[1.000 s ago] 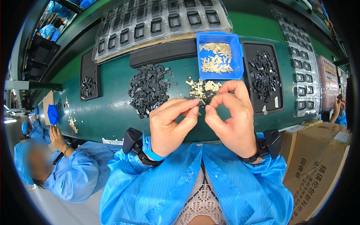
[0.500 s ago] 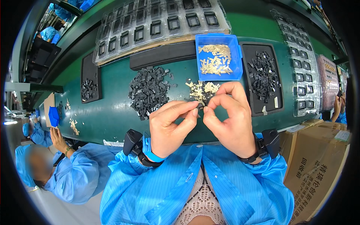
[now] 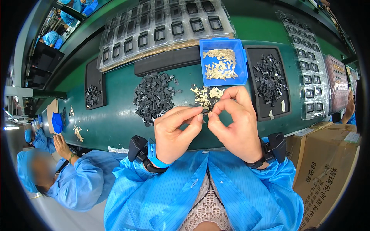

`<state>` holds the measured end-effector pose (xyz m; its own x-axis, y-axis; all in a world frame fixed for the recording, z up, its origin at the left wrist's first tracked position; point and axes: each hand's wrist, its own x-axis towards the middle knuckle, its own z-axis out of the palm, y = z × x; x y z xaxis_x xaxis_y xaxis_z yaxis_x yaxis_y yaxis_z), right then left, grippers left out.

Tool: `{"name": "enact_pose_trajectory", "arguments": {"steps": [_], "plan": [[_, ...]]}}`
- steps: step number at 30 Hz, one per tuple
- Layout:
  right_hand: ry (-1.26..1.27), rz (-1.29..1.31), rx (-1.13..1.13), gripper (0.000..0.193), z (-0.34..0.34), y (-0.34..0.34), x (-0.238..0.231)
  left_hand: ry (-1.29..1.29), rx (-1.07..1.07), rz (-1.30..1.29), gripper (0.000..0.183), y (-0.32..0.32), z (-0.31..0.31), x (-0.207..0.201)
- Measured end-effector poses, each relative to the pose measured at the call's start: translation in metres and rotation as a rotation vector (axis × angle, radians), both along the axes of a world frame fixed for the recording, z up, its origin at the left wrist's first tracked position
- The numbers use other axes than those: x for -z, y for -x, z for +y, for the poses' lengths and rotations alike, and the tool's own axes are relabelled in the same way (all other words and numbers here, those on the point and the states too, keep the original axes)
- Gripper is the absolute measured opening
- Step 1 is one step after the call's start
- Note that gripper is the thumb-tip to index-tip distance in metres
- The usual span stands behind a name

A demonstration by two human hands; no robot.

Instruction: Manually assemble small electronic parts and components on a factory production line.

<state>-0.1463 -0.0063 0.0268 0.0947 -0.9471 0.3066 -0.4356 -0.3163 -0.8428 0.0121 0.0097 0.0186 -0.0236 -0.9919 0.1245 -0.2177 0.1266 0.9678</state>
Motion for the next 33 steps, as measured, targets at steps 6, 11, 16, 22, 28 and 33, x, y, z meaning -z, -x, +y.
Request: {"name": "enact_pose_trajectory", "arguments": {"steps": [6,11,16,22,28,33], "plan": [[-0.015,-0.006,0.002,0.011,0.0,0.0,0.0005,0.028,0.072,-0.029,0.018,-0.0038,-0.0002,0.0034],[-0.031,-0.014,-0.002,0.011,0.0007,0.0006,0.0003,-0.035,0.007,0.05,0.018,-0.0003,0.0015,0.002],[-0.021,-0.01,-0.002,0.011,0.0006,0.0018,-0.0006,-0.039,0.016,0.071,0.017,-0.0002,0.0021,0.003],[-0.023,-0.007,-0.005,0.015,0.0002,0.0027,-0.0011,-0.008,0.032,0.066,0.018,-0.0003,0.0019,0.0027],[-0.036,-0.001,-0.003,0.016,0.0008,0.0037,-0.0011,-0.031,0.045,0.101,0.018,0.0003,0.0019,0.0025],[-0.05,-0.006,-0.021,0.015,0.0003,0.0063,-0.0017,-0.053,0.092,0.099,0.017,-0.0026,0.0,0.0007]]}}
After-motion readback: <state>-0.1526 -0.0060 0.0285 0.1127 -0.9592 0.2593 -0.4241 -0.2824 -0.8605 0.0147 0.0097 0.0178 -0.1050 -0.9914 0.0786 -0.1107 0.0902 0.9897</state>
